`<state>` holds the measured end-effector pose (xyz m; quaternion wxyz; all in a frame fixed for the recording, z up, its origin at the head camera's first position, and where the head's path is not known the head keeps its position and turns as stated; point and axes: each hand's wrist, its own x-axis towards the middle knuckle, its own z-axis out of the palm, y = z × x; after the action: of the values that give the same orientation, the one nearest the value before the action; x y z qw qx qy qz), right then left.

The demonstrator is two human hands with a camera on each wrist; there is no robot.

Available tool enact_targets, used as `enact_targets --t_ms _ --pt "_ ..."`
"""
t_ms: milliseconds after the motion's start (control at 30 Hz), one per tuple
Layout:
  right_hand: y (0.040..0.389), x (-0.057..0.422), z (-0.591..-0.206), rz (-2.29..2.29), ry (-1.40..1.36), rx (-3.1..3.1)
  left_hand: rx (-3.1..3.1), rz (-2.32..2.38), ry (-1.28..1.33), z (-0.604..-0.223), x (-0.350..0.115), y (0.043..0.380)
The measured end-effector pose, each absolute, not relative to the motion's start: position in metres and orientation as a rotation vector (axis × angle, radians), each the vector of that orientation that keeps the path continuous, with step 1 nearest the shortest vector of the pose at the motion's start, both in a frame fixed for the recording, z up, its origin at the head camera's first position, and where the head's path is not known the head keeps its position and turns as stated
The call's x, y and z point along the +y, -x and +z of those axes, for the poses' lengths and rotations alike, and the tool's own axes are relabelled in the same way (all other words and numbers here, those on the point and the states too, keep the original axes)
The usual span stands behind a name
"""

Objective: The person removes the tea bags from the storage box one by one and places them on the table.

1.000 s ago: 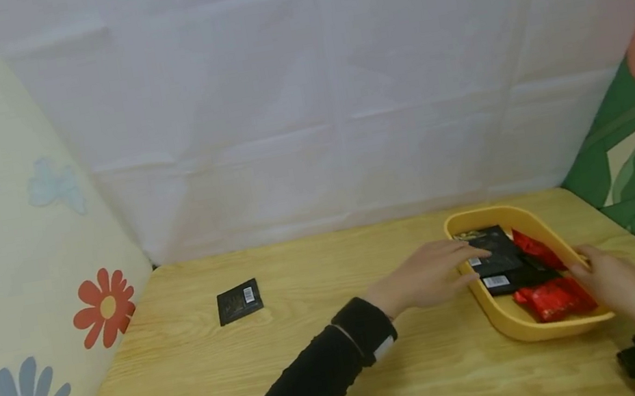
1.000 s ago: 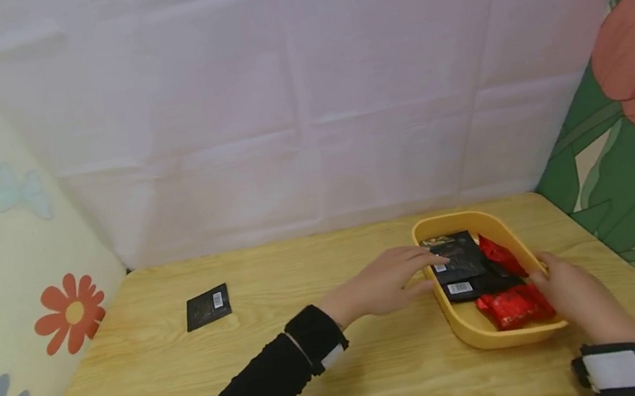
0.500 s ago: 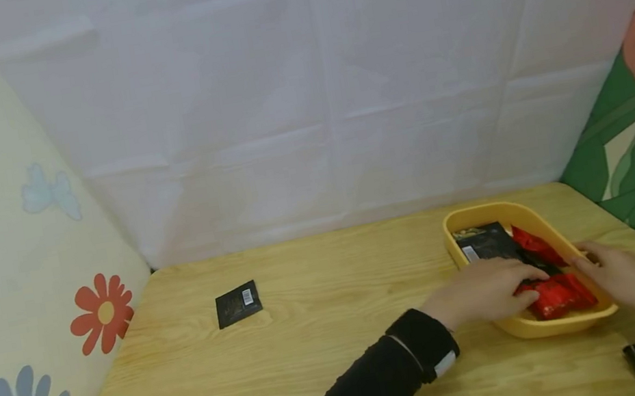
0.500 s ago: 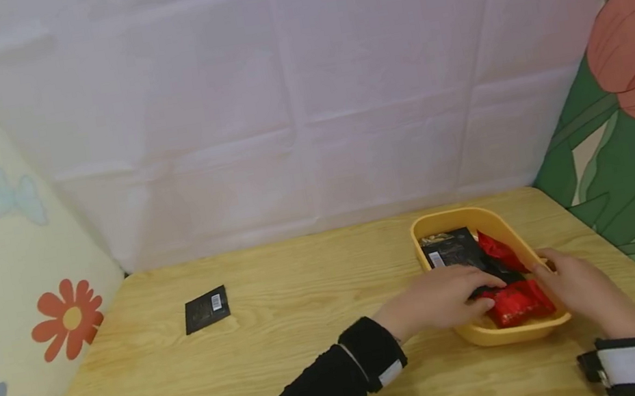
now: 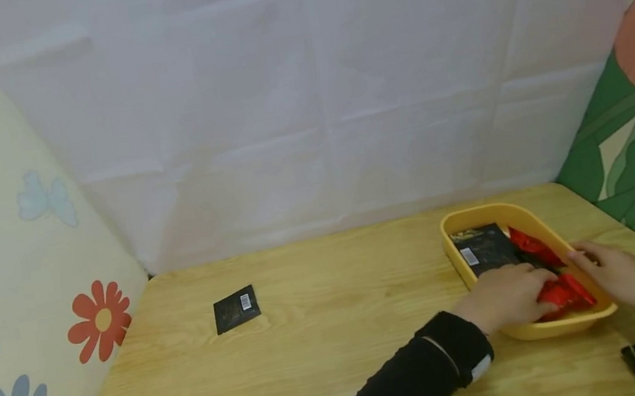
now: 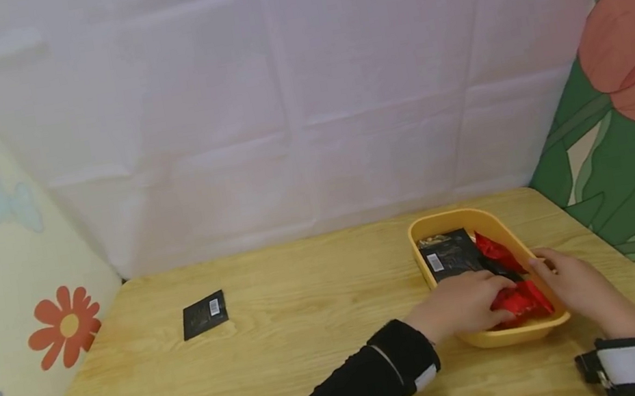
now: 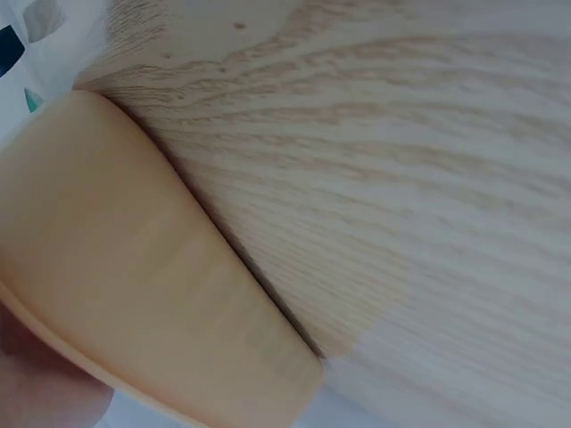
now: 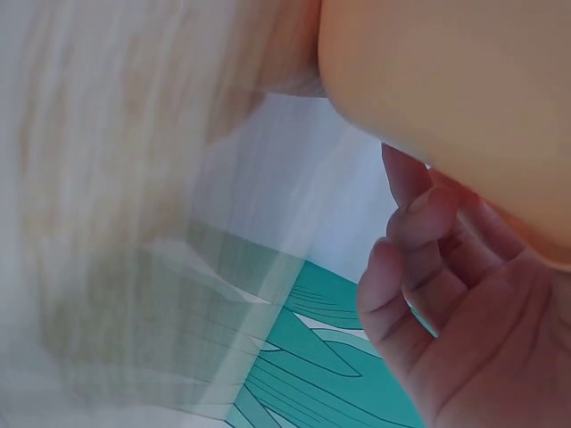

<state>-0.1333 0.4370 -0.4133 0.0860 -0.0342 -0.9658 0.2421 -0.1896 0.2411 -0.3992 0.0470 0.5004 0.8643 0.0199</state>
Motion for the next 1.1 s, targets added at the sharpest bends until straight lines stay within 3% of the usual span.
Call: enact_targets --t_ms 700,1100 --pt "0.131 0.431 -0.411 0.696 0.101 -2.873 2.731 0.053 -1.397 -0.403 0.262 0.179" --pt "0.137 0.434 -0.410 0.733 0.119 -2.932 2.714 -0.002 -1.558 -0.397 0.252 0.181"
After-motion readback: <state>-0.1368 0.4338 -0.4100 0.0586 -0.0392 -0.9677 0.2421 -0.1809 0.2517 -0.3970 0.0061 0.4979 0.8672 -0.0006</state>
